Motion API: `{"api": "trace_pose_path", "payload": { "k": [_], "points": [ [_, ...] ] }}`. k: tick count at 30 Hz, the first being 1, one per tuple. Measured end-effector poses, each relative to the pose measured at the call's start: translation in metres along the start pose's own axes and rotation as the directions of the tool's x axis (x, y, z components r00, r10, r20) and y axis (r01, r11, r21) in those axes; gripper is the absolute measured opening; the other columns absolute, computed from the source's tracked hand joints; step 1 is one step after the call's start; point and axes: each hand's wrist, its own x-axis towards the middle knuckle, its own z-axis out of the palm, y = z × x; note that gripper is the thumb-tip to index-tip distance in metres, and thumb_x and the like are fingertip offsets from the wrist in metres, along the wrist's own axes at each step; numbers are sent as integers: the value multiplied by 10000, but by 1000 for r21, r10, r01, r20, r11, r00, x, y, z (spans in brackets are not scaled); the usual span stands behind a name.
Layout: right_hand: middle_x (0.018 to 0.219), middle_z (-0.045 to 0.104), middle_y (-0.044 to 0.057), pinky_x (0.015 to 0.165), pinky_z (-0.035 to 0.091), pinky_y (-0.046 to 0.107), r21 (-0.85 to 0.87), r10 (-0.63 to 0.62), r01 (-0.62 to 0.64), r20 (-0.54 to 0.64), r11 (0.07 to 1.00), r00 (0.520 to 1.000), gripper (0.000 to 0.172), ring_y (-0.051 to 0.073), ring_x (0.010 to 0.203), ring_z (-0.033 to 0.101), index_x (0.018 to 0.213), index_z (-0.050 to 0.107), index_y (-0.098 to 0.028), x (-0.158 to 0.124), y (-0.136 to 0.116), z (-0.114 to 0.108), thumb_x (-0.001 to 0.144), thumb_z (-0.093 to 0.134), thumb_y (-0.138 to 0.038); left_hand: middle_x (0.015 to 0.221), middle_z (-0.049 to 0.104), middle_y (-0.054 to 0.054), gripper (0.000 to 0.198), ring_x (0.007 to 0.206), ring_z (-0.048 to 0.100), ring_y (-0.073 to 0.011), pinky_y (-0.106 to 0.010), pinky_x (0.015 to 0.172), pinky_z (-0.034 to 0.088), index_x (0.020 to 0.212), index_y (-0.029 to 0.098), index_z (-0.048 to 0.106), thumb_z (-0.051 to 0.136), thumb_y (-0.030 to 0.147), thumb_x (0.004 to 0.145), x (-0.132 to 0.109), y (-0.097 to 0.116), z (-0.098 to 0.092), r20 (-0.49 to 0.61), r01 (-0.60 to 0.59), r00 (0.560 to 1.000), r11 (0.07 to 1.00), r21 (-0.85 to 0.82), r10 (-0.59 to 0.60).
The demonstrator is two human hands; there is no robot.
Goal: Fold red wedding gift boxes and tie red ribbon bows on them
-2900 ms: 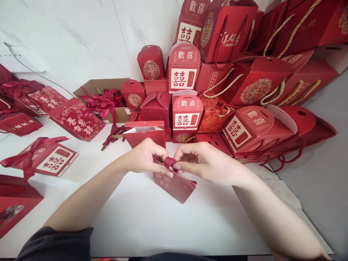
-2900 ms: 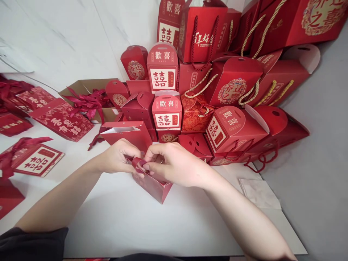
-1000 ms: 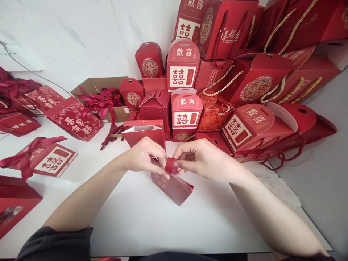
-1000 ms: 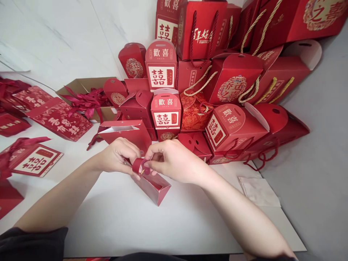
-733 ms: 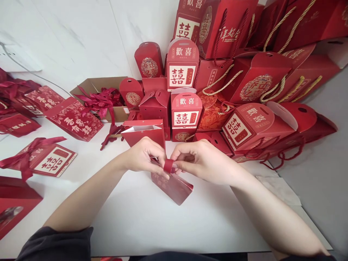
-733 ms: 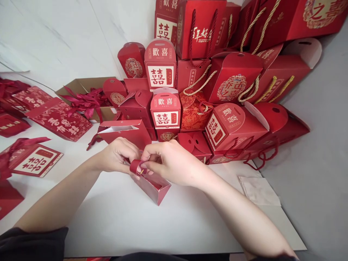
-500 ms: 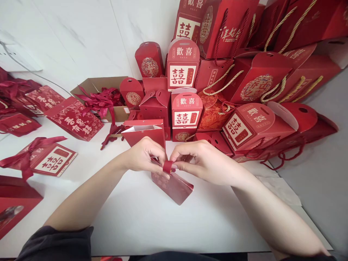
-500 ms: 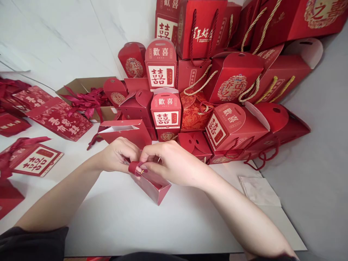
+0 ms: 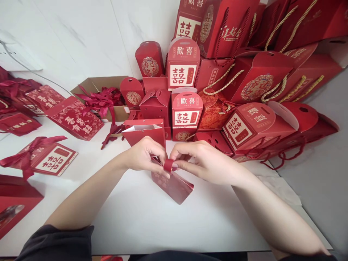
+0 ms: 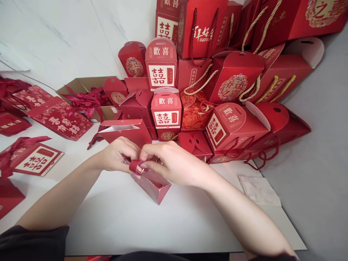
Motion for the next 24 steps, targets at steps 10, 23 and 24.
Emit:
{"api": "trace_pose_path", "payload": {
  "k": [10, 23, 24],
  "points": [
    [852, 669, -23, 707, 425, 190, 9, -80, 80, -4, 997, 997, 71, 86, 751, 594, 896, 629, -181, 0, 4, 0, 944, 576, -178, 642, 696, -40, 172, 563, 592, -97, -184, 525, 436, 650, 132, 712, 833, 250, 679, -1, -2, 1, -12, -23, 1000, 1000, 3, 23],
    [860, 690, -15, 702, 438, 206, 17, -6, 5, 44, 1000, 999, 90, 106, 767, 622, 923, 632, -183, 0, 9, 0, 900, 587, -108, 621, 681, -25, 153, 548, 567, -86, -183, 520, 424, 638, 145, 706, 833, 221, 676, 1, 2, 0, -10, -22, 1000, 1000, 4, 22],
    [857, 687, -17, 696, 437, 206, 14, -3, 3, 36, 1000, 999, 92, 104, 759, 622, 919, 631, -184, 0, 9, 0, 897, 587, -106, 625, 687, -28, 150, 551, 576, -89, -186, 524, 430, 639, 147, 708, 833, 221, 677, 1, 2, 0, -12, -24, 1000, 1000, 8, 24]
  ]
}}
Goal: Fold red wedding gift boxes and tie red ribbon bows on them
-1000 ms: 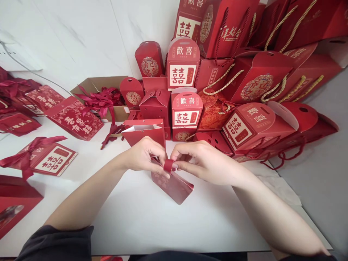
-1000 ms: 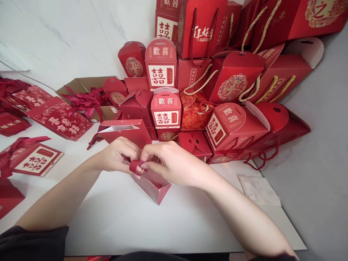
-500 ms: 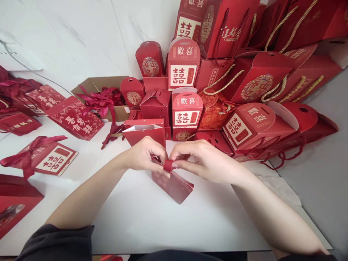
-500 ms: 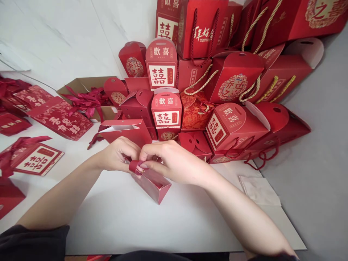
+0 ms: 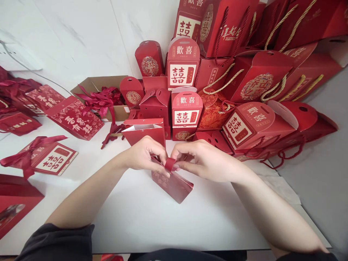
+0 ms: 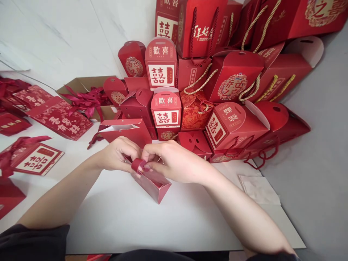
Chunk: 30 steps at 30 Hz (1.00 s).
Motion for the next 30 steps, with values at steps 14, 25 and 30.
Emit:
{"api": "trace_pose_path", "payload": {
  "k": [14, 25, 30],
  "points": [
    [857, 654, -26, 699, 414, 200, -38, -17, 16, -31, 999, 999, 90, 92, 747, 592, 900, 593, -187, 1, -3, 1, 918, 561, -105, 625, 687, -33, 175, 547, 571, -91, -191, 509, 423, 624, 131, 701, 840, 230, 665, 0, 1, 1, 3, 37, 999, 999, 16, -37],
    [827, 671, -23, 667, 400, 212, -43, -53, 55, 48, 998, 997, 62, 104, 722, 567, 918, 595, -184, -1, 0, -3, 924, 567, -129, 659, 703, -40, 170, 578, 606, -101, -191, 534, 452, 649, 134, 707, 839, 240, 668, 0, -1, 2, -1, 35, 999, 999, -13, -35],
    [860, 695, -15, 659, 413, 220, -54, -25, 28, 48, 998, 999, 108, 113, 735, 596, 927, 612, -190, -2, -1, -3, 896, 569, -96, 637, 686, -31, 226, 564, 588, -96, -191, 524, 438, 632, 134, 691, 840, 301, 664, 0, 0, 1, 0, 62, 998, 998, -1, -62]
  ]
}}
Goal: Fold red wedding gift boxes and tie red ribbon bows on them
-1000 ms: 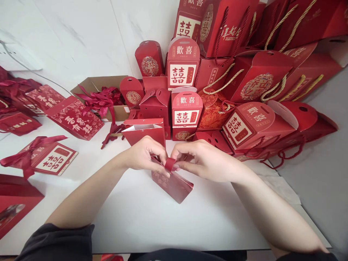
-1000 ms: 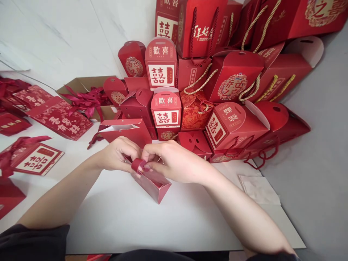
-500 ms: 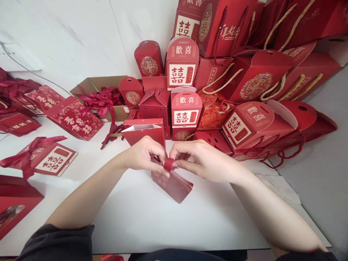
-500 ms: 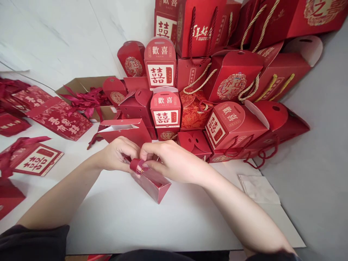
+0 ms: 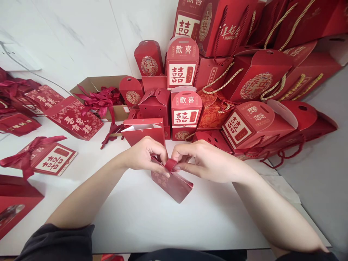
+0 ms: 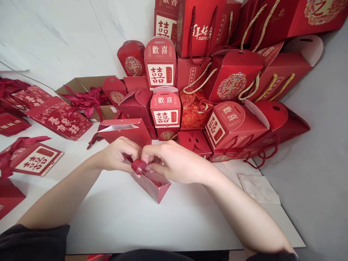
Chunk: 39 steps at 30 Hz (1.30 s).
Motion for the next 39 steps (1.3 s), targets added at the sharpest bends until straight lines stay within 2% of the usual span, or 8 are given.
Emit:
{"api": "trace_pose_path", "payload": {
  "k": [6, 10, 13, 20, 24, 30, 35, 39],
  "points": [
    [849, 698, -30, 679, 435, 215, 35, 8, -6, -56, 999, 998, 130, 108, 728, 608, 925, 597, -201, -1, -4, 0, 882, 571, -82, 683, 698, -31, 209, 621, 629, -105, -181, 580, 485, 675, 129, 677, 843, 256, 662, 0, 0, 1, -6, 35, 999, 997, -66, -36],
    [849, 691, -23, 664, 427, 222, -24, -7, 6, -60, 1000, 998, 180, 111, 708, 594, 942, 601, -199, -2, -7, 0, 868, 544, -45, 787, 721, -47, 296, 713, 678, -153, -232, 658, 548, 835, 118, 670, 850, 261, 648, -1, -3, 2, 14, 147, 989, 973, -177, -147],
    [870, 681, 0, 671, 419, 230, -79, -30, 24, -66, 997, 997, 158, 122, 738, 587, 937, 612, -190, -2, -9, 2, 885, 530, -66, 784, 726, -62, 247, 705, 676, -156, -228, 639, 544, 838, 105, 700, 818, 270, 696, -1, -3, 1, 44, 173, 985, 973, -155, -169],
    [871, 679, 8, 723, 441, 235, -72, -91, 91, -1, 993, 996, 202, 132, 780, 599, 985, 644, -190, -3, -9, 0, 891, 523, -58, 785, 731, -71, 102, 699, 667, -140, -202, 629, 524, 762, 144, 756, 795, 234, 732, 0, -3, -2, 60, 44, 998, 990, -131, -37],
    [942, 659, 28, 755, 459, 244, -75, -126, 124, -22, 989, 992, 179, 143, 839, 598, 964, 641, -191, -1, -5, -2, 884, 556, -56, 766, 732, -87, 151, 692, 668, -154, -214, 629, 523, 750, 148, 769, 818, 284, 710, 1, -6, -4, 65, 36, 998, 986, -162, -26],
    [938, 646, 36, 738, 453, 244, -142, -204, 206, 28, 968, 979, 124, 146, 848, 585, 925, 651, -180, 2, 1, 1, 895, 587, -79, 727, 723, -82, 159, 687, 653, -152, -219, 639, 515, 716, 158, 766, 835, 298, 685, 2, -10, -3, 64, 5, 998, 987, -161, 5],
    [894, 627, 44, 699, 419, 262, -323, -296, 290, 31, 901, 955, 143, 154, 789, 539, 939, 647, -188, 4, 5, 5, 955, 509, -151, 722, 712, -78, 193, 687, 638, -152, -230, 634, 513, 679, 157, 749, 843, 326, 672, 2, -16, -3, 69, 6, 998, 983, -185, 6],
    [837, 600, 37, 666, 378, 270, -450, -309, 269, -15, 851, 951, 185, 149, 728, 497, 912, 626, -180, 4, 6, 7, 992, 462, -212, 736, 703, -72, 151, 714, 629, -150, -237, 646, 507, 703, 146, 733, 817, 271, 711, 3, -12, -4, 19, -11, 1000, 989, -147, 14]
  ]
}}
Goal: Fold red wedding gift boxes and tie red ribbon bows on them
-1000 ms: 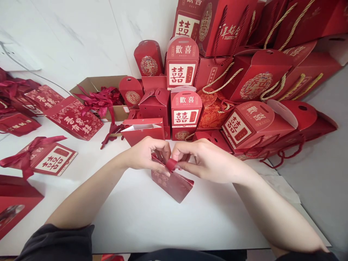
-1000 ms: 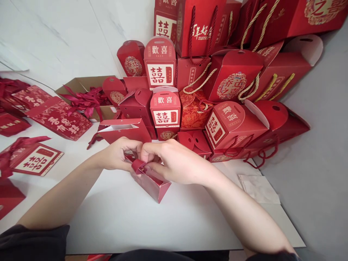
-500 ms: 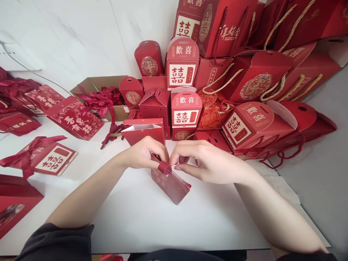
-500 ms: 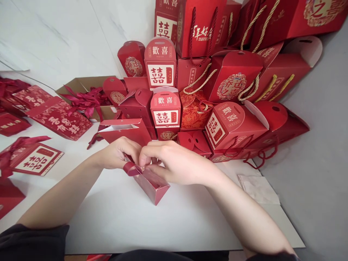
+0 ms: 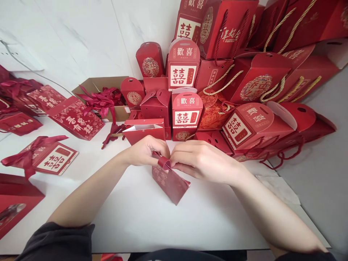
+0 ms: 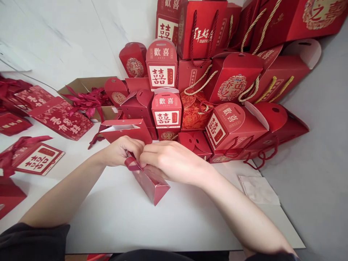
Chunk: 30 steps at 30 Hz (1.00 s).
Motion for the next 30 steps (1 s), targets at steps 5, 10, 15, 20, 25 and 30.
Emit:
{"api": "trace_pose_path", "payload": {
  "k": [5, 10, 15, 20, 25, 30],
  "points": [
    [800, 561, 36, 622, 342, 279, -118, 10, -11, -12, 993, 1000, 204, 151, 679, 450, 860, 584, -167, 1, -2, 0, 996, 437, -210, 746, 672, -37, 111, 735, 591, -122, -217, 667, 480, 702, 148, 694, 801, 168, 718, -1, 9, -1, -25, -35, 999, 995, 88, 37],
    [805, 552, 35, 640, 351, 283, -148, -4, 2, -10, 989, 1000, 228, 153, 686, 457, 836, 571, -178, 2, -1, 2, 1004, 424, -225, 750, 652, -44, 157, 743, 588, -132, -230, 664, 482, 692, 145, 674, 782, 243, 749, -3, 11, -2, -28, -17, 999, 993, 118, 20],
    [816, 527, 20, 638, 355, 268, -2, 12, -12, 67, 1000, 998, 146, 144, 700, 448, 823, 540, -191, 0, -4, -5, 943, 468, -151, 793, 636, -52, 233, 748, 572, -138, -228, 635, 472, 718, 146, 639, 803, 311, 724, -3, 15, 3, -85, -25, 995, 982, 189, 42],
    [832, 525, 4, 613, 344, 244, 28, 223, -222, -8, 975, 975, 87, 125, 676, 458, 836, 488, -197, -2, -9, -10, 862, 499, -114, 926, 628, -49, 332, 847, 578, -163, -256, 730, 489, 868, 165, 616, 830, 339, 683, -4, 32, 13, -409, 68, 904, 900, 430, 127],
    [761, 510, 2, 555, 300, 254, -103, 395, -415, -171, 904, 903, 72, 130, 620, 448, 774, 475, -195, 3, -11, 2, 828, 499, -153, 763, 642, -6, 208, 661, 550, -102, -195, 572, 431, 832, 166, 656, 505, 254, 944, -9, 54, 30, -419, 245, 907, 850, 466, -32],
    [778, 554, 16, 545, 318, 262, -157, 466, -518, -276, 841, 841, 88, 140, 611, 491, 799, 515, -185, 9, -15, 20, 877, 488, -216, 912, 705, -2, 141, 781, 648, -134, -206, 714, 519, 980, 180, 664, 594, 228, 867, -12, 57, 38, -427, 278, 901, 849, 449, -69]
  ]
}}
